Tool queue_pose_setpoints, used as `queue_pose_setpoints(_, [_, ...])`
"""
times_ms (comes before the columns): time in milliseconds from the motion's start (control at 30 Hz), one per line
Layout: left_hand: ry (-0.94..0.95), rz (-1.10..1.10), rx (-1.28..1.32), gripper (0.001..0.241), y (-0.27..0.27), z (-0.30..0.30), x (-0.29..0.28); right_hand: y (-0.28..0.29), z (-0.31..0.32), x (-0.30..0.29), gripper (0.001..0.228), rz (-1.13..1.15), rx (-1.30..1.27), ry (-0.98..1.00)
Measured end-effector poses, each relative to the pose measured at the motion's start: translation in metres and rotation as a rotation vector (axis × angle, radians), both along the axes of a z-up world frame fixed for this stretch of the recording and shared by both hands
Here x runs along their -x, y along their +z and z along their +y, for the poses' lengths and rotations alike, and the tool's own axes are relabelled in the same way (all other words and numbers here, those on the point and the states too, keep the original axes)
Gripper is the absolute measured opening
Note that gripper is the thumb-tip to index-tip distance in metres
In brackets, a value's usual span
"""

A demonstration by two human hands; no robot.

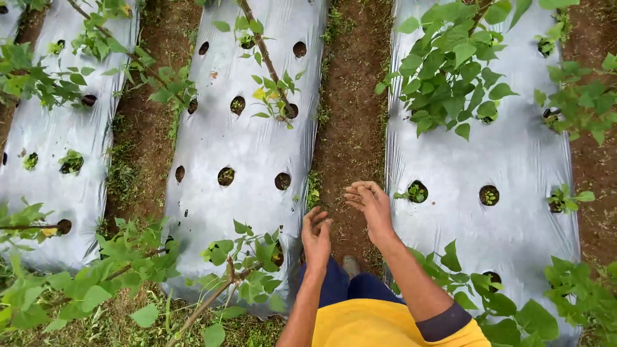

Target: The person uses a hand hoe to scrape and loosen weeds growing between rows of plants in a garden bed covered with plastic mulch. They gather the loosened weeds by hand, carry them to a nearby pile, and repeat the process along the row.

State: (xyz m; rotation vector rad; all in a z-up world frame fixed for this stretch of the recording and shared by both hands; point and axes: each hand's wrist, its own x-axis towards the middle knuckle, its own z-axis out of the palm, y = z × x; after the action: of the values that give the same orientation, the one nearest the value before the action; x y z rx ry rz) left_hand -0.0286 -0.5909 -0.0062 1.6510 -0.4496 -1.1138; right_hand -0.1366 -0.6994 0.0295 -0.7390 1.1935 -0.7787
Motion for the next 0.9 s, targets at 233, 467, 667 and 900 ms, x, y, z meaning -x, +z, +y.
queue_pose_setpoints(233, [-0.140,0.020,-0.020,0.044,-0.032,-0.128,-0.023,-0.039,-0.087,-0.023,0.022,-0.007,-0.122,-0.109])
queue_pose_setpoints(467, [-0.238,-0.020,0.046,0.043,-0.010,-0.284,-0.101,-0.017,-0.246,-0.088,0.022,0.025,-0.077,-0.132])
queue_pose_setpoints(667, [-0.219,-0.040,0.078,0.044,-0.024,-0.416,-0.143,0.005,-0.361,-0.112,0.022,0.008,-0.013,-0.197])
queue_pose_setpoints(900, [-0.348,0.003,0.071,0.040,-0.032,-0.535,-0.126,-0.047,-0.450,-0.104,0.023,-0.025,-0.096,-0.328])
